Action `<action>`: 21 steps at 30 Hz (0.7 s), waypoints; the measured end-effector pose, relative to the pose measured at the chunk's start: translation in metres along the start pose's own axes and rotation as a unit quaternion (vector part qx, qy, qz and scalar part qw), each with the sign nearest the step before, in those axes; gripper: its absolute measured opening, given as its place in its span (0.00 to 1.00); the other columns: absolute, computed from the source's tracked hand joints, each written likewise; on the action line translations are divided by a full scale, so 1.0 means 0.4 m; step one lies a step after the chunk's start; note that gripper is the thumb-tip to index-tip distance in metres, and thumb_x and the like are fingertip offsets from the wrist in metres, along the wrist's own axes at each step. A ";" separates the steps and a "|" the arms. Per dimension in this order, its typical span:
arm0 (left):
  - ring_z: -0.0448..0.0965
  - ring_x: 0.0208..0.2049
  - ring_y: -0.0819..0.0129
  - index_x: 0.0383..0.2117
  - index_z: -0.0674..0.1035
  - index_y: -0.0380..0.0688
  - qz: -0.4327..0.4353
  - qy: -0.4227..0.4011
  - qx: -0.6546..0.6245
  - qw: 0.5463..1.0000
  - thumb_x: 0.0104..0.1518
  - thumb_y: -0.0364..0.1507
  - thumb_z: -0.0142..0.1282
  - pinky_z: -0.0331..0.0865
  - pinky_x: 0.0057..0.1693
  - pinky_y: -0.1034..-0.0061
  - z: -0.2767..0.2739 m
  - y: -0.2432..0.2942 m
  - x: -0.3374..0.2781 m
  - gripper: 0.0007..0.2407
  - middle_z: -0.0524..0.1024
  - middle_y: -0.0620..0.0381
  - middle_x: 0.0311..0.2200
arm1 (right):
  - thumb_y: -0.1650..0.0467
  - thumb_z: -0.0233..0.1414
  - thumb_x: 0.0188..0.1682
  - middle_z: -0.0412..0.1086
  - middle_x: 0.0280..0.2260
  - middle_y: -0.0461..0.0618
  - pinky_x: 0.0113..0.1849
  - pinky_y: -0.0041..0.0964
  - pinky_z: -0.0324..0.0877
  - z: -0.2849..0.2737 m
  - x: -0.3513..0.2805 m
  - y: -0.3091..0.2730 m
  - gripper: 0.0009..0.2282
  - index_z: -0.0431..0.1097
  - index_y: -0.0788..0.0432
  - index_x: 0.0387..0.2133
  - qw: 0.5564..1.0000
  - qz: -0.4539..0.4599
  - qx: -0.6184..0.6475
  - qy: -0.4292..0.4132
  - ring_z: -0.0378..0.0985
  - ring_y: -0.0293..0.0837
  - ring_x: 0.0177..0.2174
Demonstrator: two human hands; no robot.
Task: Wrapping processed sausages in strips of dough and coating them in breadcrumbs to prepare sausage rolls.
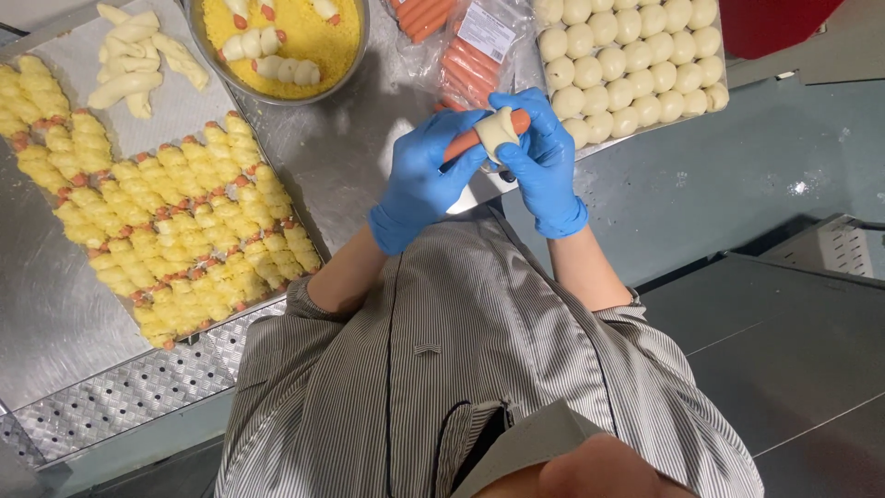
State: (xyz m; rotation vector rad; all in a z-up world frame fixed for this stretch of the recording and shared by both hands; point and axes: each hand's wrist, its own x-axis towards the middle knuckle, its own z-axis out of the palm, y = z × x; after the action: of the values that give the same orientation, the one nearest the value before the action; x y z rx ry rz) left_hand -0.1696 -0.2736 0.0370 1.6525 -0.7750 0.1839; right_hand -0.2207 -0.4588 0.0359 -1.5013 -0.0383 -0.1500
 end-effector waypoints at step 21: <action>0.80 0.40 0.59 0.54 0.75 0.38 0.179 -0.097 -0.041 0.978 0.74 0.34 0.51 0.74 0.48 0.75 -0.105 -0.074 -0.043 0.12 0.77 0.44 0.40 | 0.60 0.44 0.57 0.67 0.21 0.45 0.19 0.27 0.60 -0.127 -0.014 0.300 0.19 0.73 0.64 0.46 0.822 0.392 0.256 -0.324 0.65 0.35 0.16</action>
State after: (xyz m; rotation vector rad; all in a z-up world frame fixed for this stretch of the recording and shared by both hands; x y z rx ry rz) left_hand -0.1531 -0.2271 0.0143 1.4553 -1.2137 0.2415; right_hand -0.2149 -0.5015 -0.0871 -0.8646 -0.0021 0.9774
